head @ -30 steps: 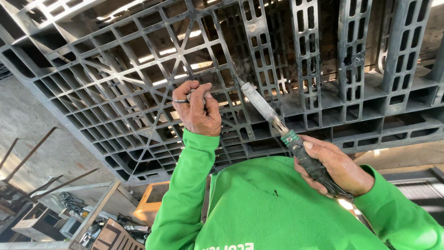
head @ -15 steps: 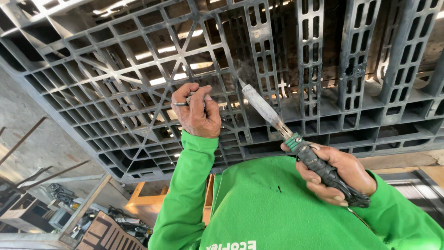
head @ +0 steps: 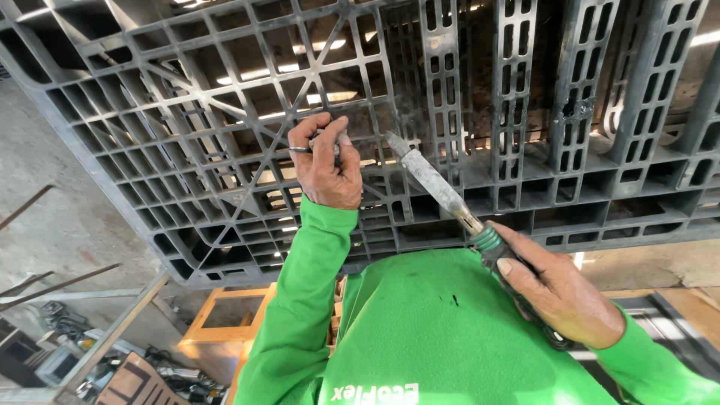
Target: The person uses a hot air gun to melt and fuse sections of a gray plastic pallet, pressing the softened plastic with a cloth to smooth and join the material. The work is performed on a single pallet placed on a wooden support in a workshop.
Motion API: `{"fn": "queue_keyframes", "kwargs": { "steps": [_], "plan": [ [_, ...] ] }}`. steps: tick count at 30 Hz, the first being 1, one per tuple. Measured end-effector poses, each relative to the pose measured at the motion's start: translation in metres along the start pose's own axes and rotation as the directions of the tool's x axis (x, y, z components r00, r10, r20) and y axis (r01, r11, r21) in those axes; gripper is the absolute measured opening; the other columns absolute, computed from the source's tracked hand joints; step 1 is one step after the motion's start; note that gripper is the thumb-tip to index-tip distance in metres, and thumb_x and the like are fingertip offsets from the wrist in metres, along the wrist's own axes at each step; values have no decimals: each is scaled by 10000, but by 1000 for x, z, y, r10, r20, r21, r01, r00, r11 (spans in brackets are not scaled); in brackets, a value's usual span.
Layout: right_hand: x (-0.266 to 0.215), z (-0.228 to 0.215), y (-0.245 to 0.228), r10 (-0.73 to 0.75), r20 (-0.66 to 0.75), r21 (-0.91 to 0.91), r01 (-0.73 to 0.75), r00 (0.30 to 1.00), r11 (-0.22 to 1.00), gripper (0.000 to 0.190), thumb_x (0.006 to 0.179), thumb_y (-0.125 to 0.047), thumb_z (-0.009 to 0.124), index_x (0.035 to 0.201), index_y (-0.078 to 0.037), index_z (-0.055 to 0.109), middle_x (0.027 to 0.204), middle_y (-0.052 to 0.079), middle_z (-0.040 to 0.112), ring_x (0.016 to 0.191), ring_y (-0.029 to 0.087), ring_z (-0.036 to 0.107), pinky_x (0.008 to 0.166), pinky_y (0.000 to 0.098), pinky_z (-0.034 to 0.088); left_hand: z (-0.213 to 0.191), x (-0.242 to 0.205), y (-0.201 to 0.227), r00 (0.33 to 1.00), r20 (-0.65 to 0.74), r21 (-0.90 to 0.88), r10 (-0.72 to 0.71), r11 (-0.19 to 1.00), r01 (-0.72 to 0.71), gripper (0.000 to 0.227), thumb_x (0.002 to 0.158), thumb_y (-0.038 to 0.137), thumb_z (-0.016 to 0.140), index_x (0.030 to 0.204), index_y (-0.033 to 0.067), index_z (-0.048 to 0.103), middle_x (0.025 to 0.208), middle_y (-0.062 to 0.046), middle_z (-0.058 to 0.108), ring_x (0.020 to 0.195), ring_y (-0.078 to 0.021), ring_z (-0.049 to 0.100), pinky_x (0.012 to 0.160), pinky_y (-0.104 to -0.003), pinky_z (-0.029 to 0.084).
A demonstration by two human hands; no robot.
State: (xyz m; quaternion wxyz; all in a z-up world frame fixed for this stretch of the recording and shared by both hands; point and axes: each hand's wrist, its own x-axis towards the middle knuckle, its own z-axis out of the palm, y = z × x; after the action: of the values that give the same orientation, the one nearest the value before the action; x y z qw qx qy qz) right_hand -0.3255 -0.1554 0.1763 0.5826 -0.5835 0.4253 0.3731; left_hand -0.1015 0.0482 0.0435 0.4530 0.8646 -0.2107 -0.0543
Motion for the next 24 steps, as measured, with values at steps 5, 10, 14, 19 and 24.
{"fn": "queue_keyframes", "kwargs": {
  "steps": [5,10,14,19,24],
  "plan": [
    [-14,0,-25,-192,-213,-410,90,958,908,715,856,-256,731,1530,-238,496,798,89,704,473,169,516,494,338,507,-6,-2,1,1000,-10,33,15,999,-15,288,958,-31,681,1220,87,698,1314,-124,555,1104,-254,595,907,-354,558],
    [-19,-10,-42,-189,-161,-483,90,969,871,708,921,-269,696,1586,-213,460,818,95,706,571,190,604,548,340,543,-10,-3,-1,997,-32,82,71,994,-68,309,936,-24,701,1221,98,705,1317,-101,570,1118,-279,582,943,-384,541],
    [-20,-8,-48,-511,-150,-645,308,846,699,659,890,-203,669,1507,-78,478,925,155,700,593,232,640,601,363,543,-10,-5,-3,998,-44,27,52,998,-50,298,950,-15,697,1224,100,702,1324,-108,568,1124,-292,571,930,-368,551],
    [-31,-8,-64,-572,-137,-895,146,808,421,741,887,-231,717,1566,-45,485,914,102,668,552,209,625,523,360,536,-14,-6,-7,996,-58,4,61,998,-60,291,955,-1,695,1226,103,701,1330,-110,566,1115,-301,565,926,-388,544],
    [-39,-16,-83,-674,46,-999,41,738,-23,696,860,-213,765,1496,-33,549,778,63,561,589,197,607,502,362,528,-19,-6,-13,995,-35,21,96,995,-95,312,948,-2,689,1242,104,695,1308,-125,565,1084,-323,571,924,-440,515]
  ]
}}
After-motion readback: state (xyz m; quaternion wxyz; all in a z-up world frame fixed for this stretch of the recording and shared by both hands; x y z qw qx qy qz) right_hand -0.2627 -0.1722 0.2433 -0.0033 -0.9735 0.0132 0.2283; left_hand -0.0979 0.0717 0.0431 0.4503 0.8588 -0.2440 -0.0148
